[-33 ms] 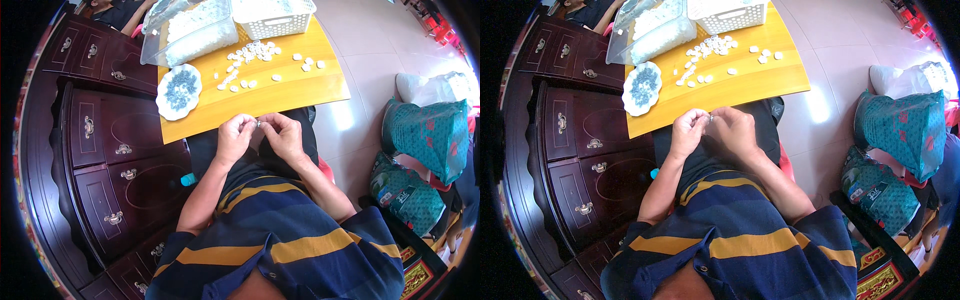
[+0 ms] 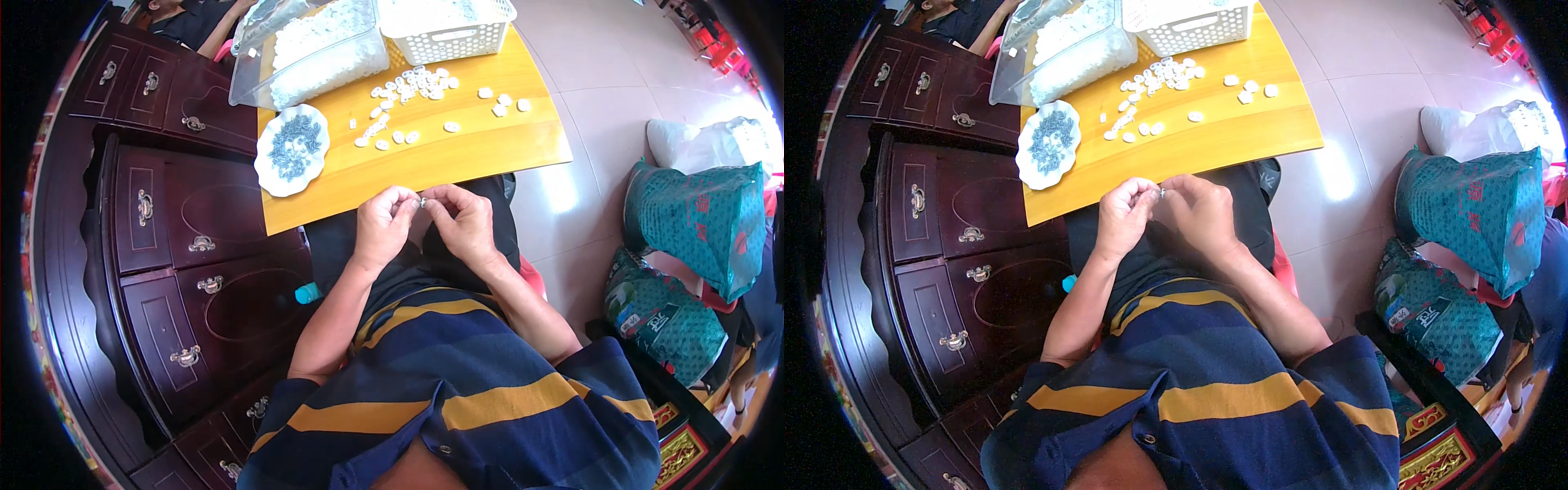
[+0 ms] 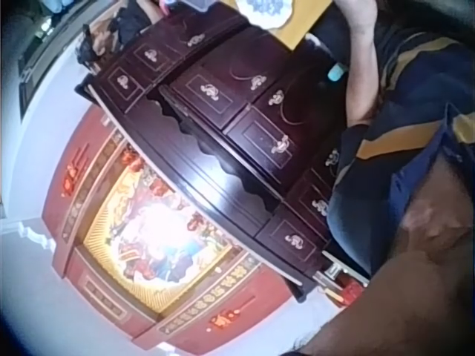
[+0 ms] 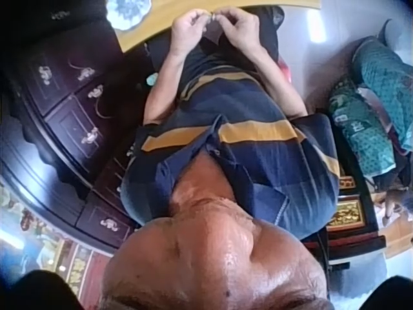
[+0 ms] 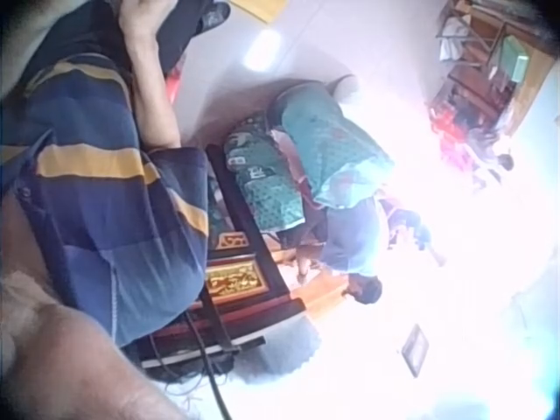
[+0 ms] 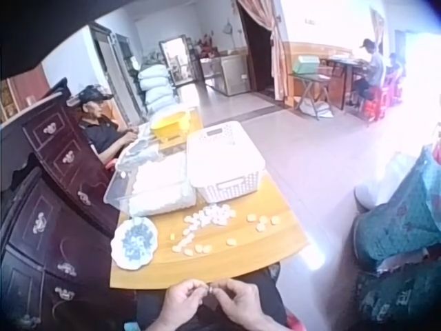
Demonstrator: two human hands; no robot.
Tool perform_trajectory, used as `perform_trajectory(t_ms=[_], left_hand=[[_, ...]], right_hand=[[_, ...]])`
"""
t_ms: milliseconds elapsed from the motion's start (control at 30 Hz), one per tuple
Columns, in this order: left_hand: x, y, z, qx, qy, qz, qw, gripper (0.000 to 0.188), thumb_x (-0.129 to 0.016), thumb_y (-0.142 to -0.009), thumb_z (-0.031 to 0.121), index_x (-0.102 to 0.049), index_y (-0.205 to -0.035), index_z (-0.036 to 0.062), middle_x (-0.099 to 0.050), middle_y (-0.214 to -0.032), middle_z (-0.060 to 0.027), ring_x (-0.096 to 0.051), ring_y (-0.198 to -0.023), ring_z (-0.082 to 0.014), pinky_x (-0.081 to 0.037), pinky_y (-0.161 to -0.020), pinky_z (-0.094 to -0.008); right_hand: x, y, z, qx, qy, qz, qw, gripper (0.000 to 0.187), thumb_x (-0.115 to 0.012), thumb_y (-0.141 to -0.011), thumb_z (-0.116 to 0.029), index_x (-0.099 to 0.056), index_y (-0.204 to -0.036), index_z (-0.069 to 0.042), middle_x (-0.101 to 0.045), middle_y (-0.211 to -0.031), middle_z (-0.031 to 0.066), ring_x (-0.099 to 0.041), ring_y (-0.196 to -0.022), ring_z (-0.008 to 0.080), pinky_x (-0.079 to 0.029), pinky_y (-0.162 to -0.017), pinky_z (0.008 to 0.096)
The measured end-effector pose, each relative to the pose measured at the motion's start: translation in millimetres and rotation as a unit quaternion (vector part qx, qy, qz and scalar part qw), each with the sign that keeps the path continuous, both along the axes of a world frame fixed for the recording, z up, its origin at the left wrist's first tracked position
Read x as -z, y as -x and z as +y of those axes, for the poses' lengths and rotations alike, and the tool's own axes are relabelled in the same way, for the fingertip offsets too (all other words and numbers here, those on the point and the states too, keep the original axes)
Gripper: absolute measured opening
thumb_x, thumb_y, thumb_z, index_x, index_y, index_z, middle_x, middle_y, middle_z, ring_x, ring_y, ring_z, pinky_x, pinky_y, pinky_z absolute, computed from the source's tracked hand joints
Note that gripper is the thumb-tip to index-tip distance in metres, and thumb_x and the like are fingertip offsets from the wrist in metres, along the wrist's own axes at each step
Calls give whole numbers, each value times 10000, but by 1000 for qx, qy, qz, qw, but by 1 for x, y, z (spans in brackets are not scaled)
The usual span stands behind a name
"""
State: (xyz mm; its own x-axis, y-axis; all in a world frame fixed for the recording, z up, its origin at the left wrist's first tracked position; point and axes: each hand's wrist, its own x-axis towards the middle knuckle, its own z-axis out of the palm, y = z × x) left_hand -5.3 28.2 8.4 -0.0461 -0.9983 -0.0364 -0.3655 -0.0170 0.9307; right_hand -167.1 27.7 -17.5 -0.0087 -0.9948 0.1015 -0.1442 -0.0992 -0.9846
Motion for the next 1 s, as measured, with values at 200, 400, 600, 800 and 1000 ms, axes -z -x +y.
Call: perform_trajectory(t_ms=[200, 400, 600, 800, 1000], left_hand=[[9, 4, 3, -3, 11, -21, 1000, 67, -649, -987, 50, -688, -963, 0, -617, -719, 22, -548, -607, -39, -453, -573, -203], [5, -1, 0, 9, 43, -55, 998, 60, -644, -984, 39, -679, -957, -2, -607, -709, 10, -555, -618, -42, -456, -579, -209], [3, 3, -1, 20, 51, -64, 996, 59, -639, -978, 17, -667, -934, -10, -611, -708, 0, -561, -616, -57, -461, -578, -224], [2, 4, -2, 16, 75, -106, 991, 34, -679, -908, 12, -656, -921, -11, -700, -822, -146, -692, -699, -259, -539, -653, -343], [-3, 4, -5, 42, 144, -174, 973, 28, -678, -917, -10, -656, -929, -23, -676, -776, -96, -632, -642, -149, -509, -617, -283]], right_hand=[[-4, 0, 0, 17, 43, 33, 998, 112, -715, -885, -21, -747, -987, 10, -746, -801, 124, -725, -713, 156, -568, -687, 276], [-3, 1, -2, 12, 96, 63, 993, 110, -717, -877, -24, -751, -978, 2, -747, -801, 124, -740, -724, 179, -573, -688, 283], [-3, 2, -1, 7, 30, 30, 999, 109, -711, -880, -25, -750, -977, 3, -747, -793, 122, -739, -718, 176, -573, -689, 284], [-1, 2, -3, 13, 59, 47, 997, 112, -708, -879, -27, -750, -978, 5, -744, -796, 131, -738, -711, 195, -573, -685, 288], [0, 1, -1, 9, 63, 75, 995, 116, -706, -883, -25, -751, -985, 7, -743, -794, 127, -731, -711, 180, -570, -683, 286]])
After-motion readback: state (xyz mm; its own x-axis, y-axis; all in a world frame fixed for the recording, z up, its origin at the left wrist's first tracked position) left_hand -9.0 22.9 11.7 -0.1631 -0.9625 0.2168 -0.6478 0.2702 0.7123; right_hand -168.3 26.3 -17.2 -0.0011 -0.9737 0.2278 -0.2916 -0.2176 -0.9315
